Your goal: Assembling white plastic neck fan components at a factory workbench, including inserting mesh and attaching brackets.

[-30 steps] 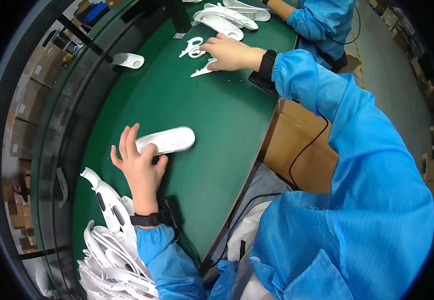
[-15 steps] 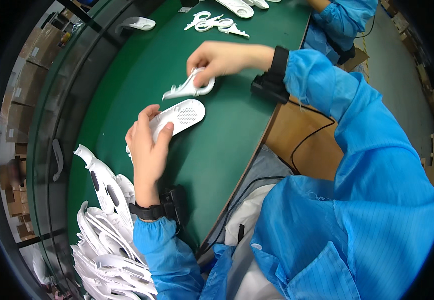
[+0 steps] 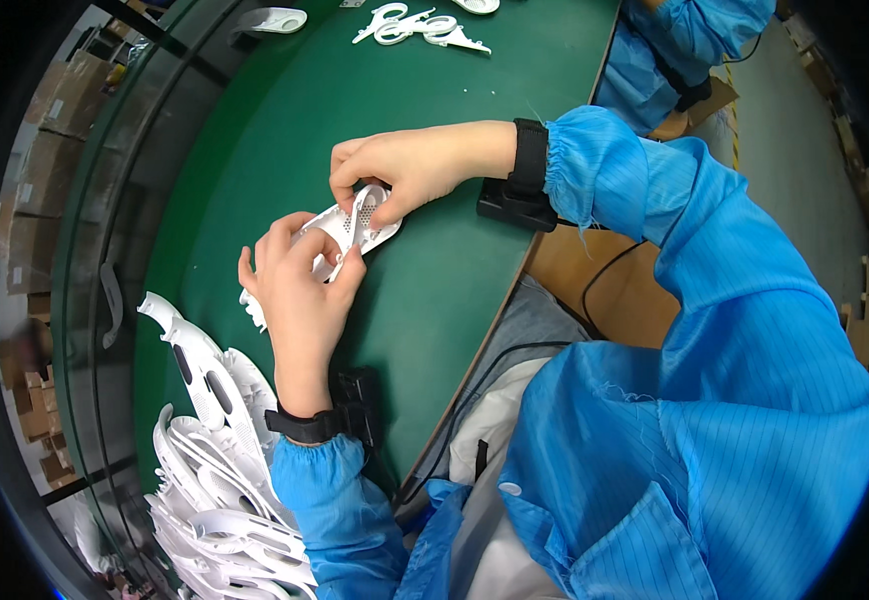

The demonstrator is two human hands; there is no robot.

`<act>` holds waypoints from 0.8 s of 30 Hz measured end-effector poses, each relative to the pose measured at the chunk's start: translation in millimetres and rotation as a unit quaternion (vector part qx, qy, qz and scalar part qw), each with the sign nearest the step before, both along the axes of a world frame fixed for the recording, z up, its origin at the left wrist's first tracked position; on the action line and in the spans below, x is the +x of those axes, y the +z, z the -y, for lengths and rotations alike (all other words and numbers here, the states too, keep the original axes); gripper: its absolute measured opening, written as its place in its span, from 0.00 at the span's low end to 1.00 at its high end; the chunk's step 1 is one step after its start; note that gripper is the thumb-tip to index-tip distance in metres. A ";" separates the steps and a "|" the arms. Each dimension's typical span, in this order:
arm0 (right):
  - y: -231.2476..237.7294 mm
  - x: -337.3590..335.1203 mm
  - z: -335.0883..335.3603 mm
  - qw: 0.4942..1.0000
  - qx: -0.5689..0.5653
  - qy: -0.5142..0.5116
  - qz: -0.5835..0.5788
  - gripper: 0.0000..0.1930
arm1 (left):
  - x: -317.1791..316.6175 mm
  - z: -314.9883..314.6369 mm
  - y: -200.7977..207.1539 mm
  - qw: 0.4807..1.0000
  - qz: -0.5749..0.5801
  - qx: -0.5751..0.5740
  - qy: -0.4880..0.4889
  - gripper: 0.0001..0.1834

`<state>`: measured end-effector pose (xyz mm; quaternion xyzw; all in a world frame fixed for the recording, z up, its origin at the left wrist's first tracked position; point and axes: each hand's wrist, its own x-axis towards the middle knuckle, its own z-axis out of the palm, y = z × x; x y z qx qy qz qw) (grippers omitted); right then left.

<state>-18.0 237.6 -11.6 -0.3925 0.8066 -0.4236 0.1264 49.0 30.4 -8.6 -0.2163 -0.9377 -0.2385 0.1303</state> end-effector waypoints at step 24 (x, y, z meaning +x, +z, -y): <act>3.4 -7.7 12.9 0.993 0.106 0.037 -0.022 0.23 | -5.1 -10.1 12.8 0.994 0.023 -0.012 0.102 0.17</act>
